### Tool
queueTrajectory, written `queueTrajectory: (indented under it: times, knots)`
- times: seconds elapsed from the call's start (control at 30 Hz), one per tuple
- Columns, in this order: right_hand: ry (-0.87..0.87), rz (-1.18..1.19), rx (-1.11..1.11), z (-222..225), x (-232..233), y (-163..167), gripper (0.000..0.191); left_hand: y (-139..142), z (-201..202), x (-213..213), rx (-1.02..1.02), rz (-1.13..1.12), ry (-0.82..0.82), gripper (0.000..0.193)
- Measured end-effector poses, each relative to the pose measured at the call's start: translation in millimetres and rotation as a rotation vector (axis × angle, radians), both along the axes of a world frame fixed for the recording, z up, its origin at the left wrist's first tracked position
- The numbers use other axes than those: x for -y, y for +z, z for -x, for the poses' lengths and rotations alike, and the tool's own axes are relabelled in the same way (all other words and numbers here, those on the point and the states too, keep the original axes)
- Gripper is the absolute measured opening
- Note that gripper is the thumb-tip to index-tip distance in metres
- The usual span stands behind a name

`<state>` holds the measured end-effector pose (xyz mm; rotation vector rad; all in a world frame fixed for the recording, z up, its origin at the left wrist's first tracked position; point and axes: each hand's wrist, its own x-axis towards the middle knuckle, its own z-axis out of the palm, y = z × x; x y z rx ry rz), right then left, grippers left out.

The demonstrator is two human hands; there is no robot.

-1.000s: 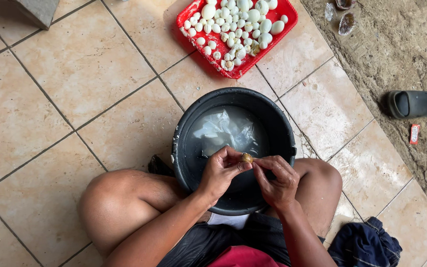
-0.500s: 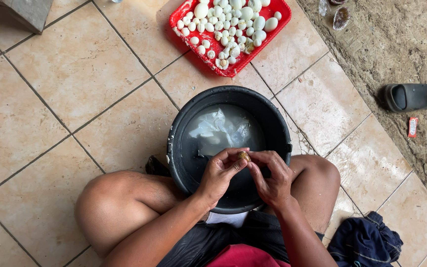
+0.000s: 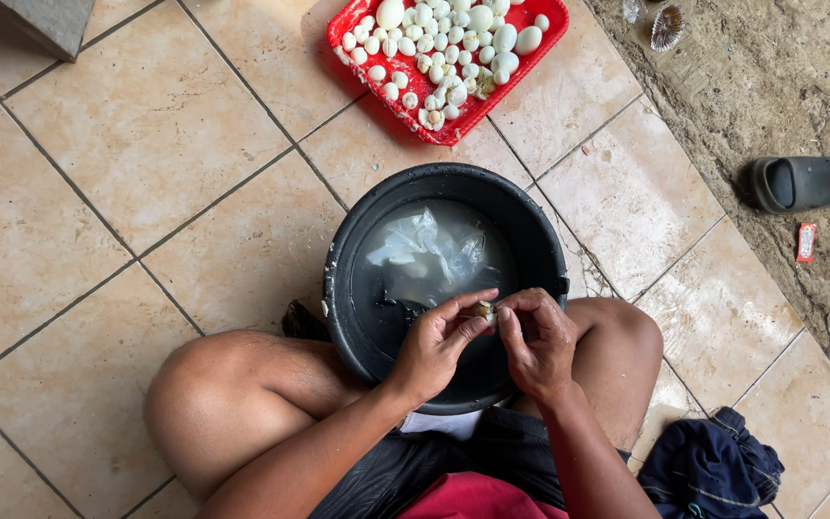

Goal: The person sits on the floor with a black basin of water on their lap and cleans small white shells one at a time, rubbing and picking at each shell by hand over the water. Cleaned shells are placed onto a red tray on the floor, and dark shells and debris are dropped back into the basin.

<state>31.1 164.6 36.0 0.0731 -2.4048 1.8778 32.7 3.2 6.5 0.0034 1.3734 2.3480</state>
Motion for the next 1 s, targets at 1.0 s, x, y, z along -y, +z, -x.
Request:
queueTrajectory:
  times: [1.0]
  knots:
    - [-0.209, -0.206, -0.01, 11, 9, 3, 0.017, 7, 16, 7, 0.21, -0.136, 0.135, 0.022]
